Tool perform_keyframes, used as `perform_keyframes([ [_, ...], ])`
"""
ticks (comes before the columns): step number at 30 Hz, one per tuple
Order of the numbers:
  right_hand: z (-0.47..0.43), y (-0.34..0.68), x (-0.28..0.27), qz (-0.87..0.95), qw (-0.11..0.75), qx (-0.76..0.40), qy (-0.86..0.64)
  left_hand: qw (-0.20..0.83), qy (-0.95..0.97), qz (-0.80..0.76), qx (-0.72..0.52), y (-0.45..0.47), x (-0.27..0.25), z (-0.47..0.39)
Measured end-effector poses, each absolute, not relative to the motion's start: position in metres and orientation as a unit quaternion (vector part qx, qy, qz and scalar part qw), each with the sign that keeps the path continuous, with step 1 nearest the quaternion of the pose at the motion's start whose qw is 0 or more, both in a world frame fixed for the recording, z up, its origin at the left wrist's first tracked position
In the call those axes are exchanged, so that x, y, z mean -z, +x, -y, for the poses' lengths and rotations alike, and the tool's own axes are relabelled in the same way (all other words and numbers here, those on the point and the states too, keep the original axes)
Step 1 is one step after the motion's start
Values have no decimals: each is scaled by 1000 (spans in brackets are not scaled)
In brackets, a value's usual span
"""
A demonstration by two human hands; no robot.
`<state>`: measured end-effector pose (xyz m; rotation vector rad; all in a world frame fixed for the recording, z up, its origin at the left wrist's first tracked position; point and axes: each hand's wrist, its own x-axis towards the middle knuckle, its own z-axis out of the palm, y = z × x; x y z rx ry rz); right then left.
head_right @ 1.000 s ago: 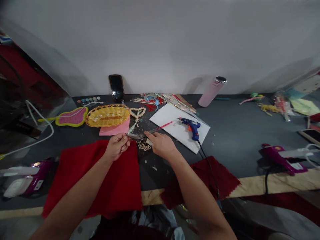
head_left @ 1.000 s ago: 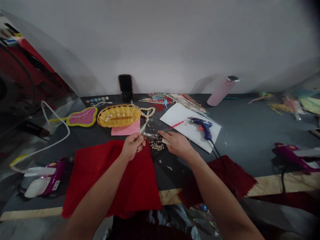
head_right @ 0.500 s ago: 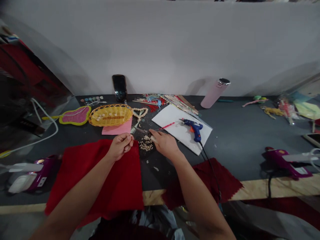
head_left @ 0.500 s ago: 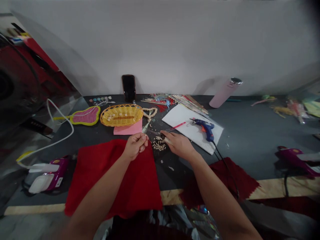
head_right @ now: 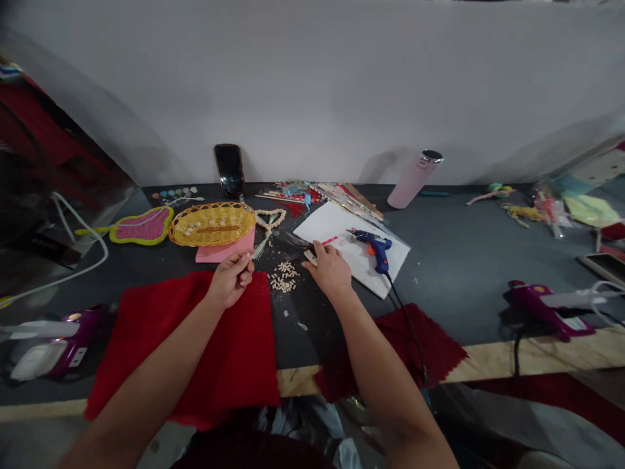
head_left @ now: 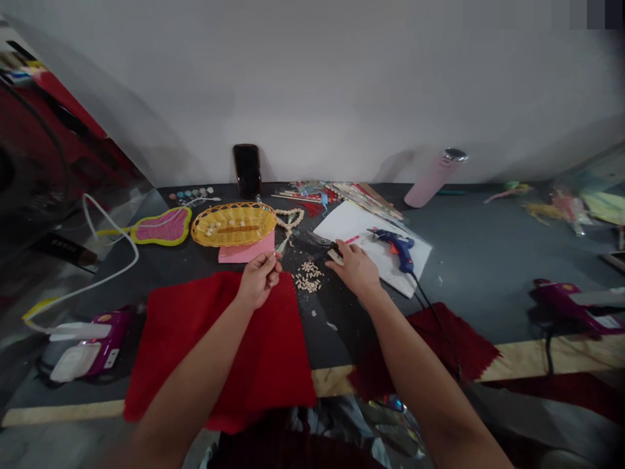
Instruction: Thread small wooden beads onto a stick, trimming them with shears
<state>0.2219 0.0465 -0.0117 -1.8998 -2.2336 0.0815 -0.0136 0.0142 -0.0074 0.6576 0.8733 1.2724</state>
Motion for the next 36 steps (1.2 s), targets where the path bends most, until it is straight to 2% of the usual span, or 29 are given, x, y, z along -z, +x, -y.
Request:
perform_keyframes([
  [8,-30,195,-28,812,136,29,-566,659,277,-376,-590,-16,11,-18],
  [11,-43,169,-42,872,109,-9,-478,658,283,-372,-591,-15,10,-19],
  [14,-71,142,-38,889,80,-23,-450,652,291,-375,-591,-15,10,-22],
  [22,-126,94,-1,872,68,5,-485,642,274,-359,-619,-14,17,-27],
  [36,-137,62,8,839,92,-15,-536,646,218,-347,-644,-13,14,-29],
])
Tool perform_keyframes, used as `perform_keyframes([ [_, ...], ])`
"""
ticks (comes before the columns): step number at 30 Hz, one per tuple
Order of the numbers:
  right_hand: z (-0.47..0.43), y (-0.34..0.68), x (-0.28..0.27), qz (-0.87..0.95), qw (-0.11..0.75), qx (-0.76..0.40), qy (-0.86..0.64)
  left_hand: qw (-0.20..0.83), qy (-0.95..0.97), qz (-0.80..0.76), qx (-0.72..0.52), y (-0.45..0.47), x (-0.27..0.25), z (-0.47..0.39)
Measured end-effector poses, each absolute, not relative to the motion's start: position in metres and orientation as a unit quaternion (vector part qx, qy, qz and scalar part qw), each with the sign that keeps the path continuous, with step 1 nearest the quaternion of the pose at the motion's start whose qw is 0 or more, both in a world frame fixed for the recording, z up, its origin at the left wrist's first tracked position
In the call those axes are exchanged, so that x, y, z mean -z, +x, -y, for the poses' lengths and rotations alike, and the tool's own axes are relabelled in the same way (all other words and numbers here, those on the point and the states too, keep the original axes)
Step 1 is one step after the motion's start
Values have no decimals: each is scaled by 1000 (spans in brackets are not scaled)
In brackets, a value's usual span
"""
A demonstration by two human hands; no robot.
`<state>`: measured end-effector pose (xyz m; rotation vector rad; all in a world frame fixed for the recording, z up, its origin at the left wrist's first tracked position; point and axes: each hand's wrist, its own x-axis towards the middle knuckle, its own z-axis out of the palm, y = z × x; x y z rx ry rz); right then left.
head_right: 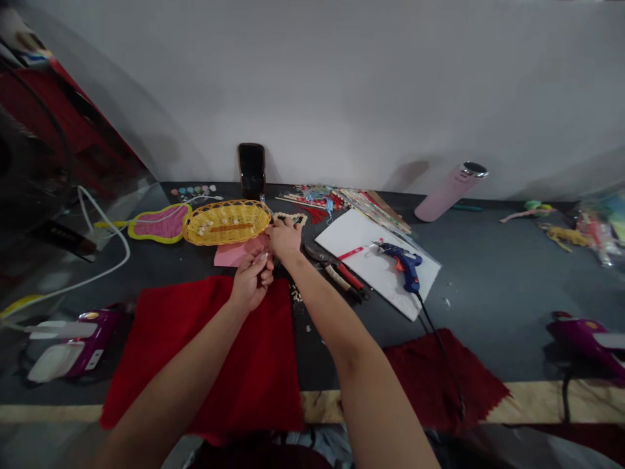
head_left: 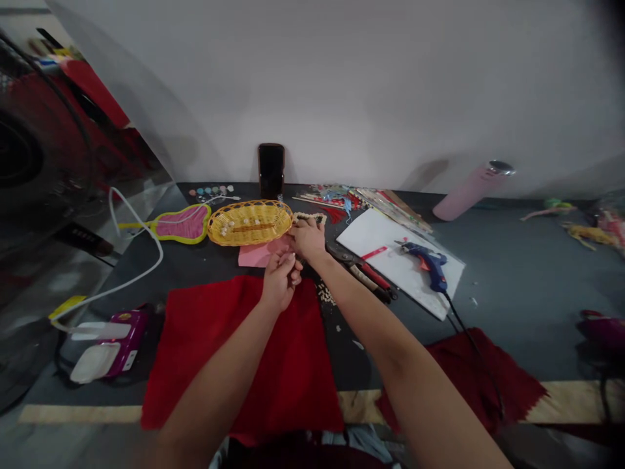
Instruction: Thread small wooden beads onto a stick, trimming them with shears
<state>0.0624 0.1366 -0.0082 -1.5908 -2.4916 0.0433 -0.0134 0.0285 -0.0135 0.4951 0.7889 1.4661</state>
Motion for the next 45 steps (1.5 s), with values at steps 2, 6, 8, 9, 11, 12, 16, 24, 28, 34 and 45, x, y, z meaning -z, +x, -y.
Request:
perform_keyframes([
  [2,-137,59,9,835,98,-19,-541,648,217,-342,-645,-14,14,-29],
  [6,-137,62,9,835,119,-24,-537,648,223,-350,-639,-15,12,-29],
  [8,-135,76,7,836,145,-25,-528,647,239,-364,-627,-15,10,-28],
  [9,-134,87,6,838,158,-31,-522,646,253,-372,-617,-14,9,-27],
  [11,-126,114,3,854,177,-59,-486,642,295,-389,-591,-12,9,-26],
  [12,-119,129,2,865,173,-85,-463,638,322,-398,-576,-11,10,-26],
  [16,-75,176,-4,875,150,-132,-440,611,415,-422,-525,-7,13,-24],
  [24,-27,190,-9,871,132,-66,-469,568,459,-447,-517,-5,13,-18],
  [28,-27,192,-8,878,164,-56,-445,571,427,-441,-545,-5,16,-18],
  [34,-16,177,-7,915,126,-31,-381,578,393,-436,-566,-9,13,-11],
  [45,-19,183,-1,903,169,-53,-391,574,416,-465,-531,-9,8,-13],
])
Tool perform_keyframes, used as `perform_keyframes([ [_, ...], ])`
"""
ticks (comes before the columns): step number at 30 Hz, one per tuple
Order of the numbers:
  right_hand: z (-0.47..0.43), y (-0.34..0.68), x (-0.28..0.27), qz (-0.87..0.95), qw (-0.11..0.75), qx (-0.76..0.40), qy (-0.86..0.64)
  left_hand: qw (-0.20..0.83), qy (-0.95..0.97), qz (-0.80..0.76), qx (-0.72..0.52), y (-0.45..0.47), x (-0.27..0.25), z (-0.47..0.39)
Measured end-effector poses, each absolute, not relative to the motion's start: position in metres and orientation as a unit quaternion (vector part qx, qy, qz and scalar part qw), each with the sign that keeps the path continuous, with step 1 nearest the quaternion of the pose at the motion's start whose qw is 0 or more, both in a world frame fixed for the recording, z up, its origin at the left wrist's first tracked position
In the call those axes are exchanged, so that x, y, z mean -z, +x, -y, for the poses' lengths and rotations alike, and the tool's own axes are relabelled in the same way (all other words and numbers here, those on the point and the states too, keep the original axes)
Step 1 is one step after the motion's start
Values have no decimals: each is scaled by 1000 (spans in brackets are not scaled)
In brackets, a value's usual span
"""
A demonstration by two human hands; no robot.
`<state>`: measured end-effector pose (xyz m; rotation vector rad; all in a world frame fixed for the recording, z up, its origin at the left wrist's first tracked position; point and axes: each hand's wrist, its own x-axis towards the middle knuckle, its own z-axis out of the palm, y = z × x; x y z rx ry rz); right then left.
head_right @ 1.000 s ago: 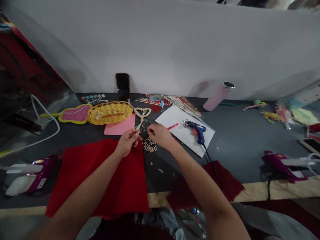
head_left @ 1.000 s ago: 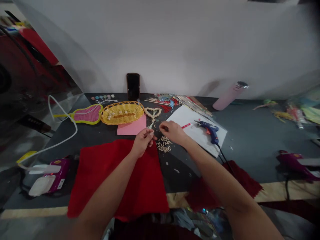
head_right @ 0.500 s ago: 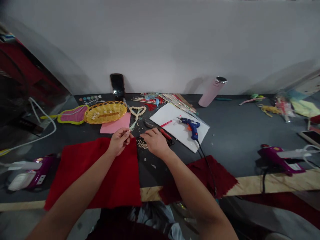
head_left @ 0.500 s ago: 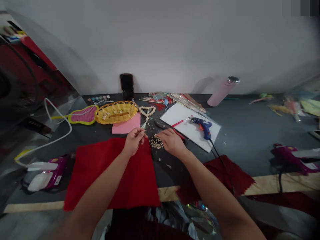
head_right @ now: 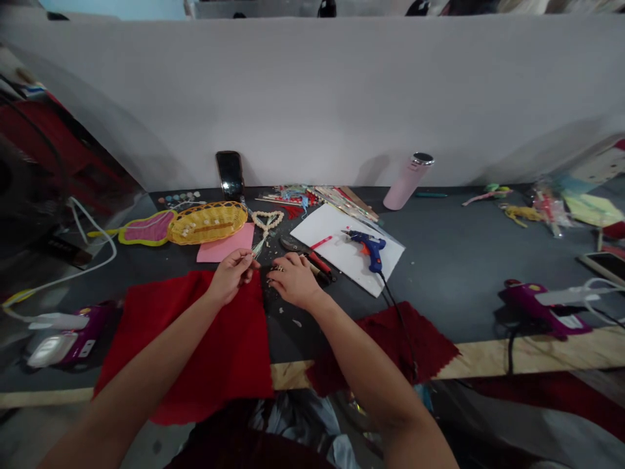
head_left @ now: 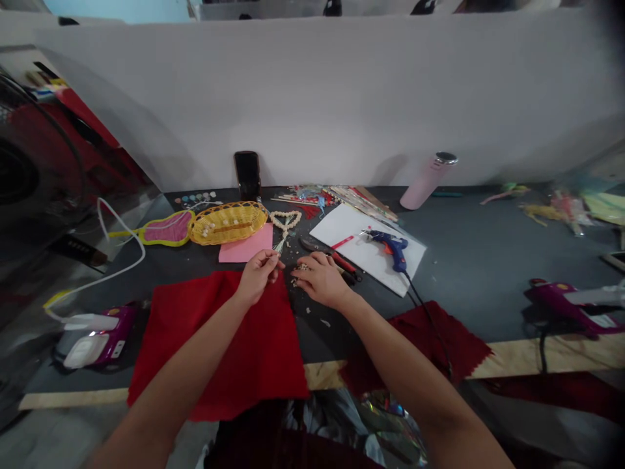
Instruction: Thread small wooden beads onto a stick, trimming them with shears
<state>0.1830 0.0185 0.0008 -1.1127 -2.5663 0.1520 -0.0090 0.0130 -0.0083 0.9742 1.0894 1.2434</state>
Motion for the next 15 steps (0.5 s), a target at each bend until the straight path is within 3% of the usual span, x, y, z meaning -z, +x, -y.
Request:
perform_keyframes([
  [10,-29,199,-6,826,316,-78,-460,592,443,-468,-484,9,-3,4],
  [15,-35,208,-2,830,298,-62,-468,578,447,-467,-498,7,-3,6],
])
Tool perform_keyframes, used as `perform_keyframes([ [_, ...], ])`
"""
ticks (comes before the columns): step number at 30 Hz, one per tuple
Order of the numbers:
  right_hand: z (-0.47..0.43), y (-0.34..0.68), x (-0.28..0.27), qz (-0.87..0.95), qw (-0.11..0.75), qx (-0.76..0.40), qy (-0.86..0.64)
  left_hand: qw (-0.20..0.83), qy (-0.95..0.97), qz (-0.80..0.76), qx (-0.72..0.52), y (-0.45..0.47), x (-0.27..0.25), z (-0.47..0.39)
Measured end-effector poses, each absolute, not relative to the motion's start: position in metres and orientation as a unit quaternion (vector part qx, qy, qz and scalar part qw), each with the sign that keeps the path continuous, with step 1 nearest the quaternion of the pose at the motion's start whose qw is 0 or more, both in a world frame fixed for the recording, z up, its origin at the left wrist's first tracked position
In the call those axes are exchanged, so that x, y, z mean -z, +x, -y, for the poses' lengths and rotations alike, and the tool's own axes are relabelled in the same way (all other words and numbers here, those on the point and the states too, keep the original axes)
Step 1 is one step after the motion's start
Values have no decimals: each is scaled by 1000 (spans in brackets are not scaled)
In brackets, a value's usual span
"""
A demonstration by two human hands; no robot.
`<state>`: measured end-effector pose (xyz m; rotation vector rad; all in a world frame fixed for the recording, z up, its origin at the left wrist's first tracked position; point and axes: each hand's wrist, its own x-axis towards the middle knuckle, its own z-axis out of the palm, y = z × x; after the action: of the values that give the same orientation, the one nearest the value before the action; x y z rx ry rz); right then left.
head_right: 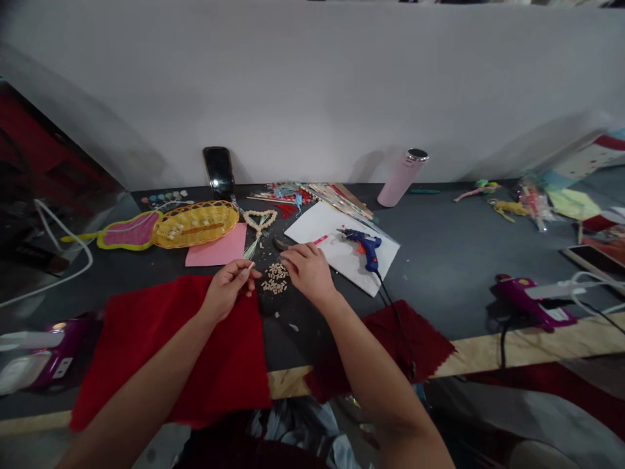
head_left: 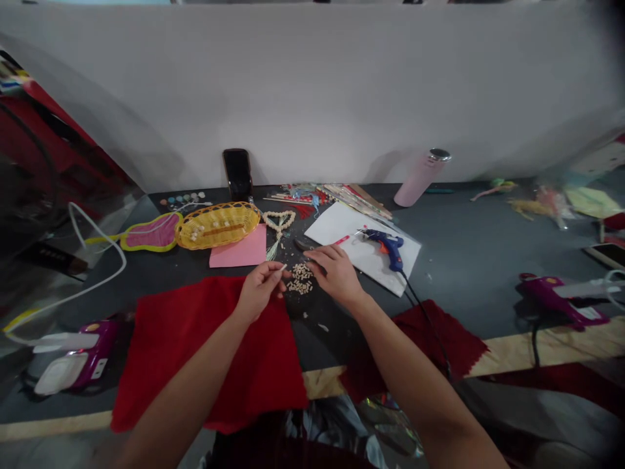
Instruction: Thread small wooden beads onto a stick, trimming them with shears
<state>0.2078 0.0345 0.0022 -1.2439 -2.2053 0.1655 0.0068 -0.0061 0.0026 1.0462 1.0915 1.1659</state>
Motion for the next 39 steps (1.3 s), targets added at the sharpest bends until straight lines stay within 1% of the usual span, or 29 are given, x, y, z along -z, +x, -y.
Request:
perform_keyframes([
  [3,-39,216,-2,836,260,-63,-478,590,426,-464,-505,1,-2,5],
  [7,-36,213,-4,864,207,-71,-454,621,402,-450,-499,-3,2,5],
  [15,-28,195,-2,889,143,-65,-430,663,397,-425,-472,0,5,4],
  [20,-29,194,-2,881,134,-43,-452,669,396,-424,-464,-1,6,1],
  [26,-31,198,-2,861,144,-39,-487,667,408,-424,-457,-2,8,1],
  [34,-32,191,1,866,122,-29,-485,665,422,-421,-449,-2,8,1],
  [39,-33,200,3,854,139,-34,-500,667,422,-419,-448,-3,9,1],
])
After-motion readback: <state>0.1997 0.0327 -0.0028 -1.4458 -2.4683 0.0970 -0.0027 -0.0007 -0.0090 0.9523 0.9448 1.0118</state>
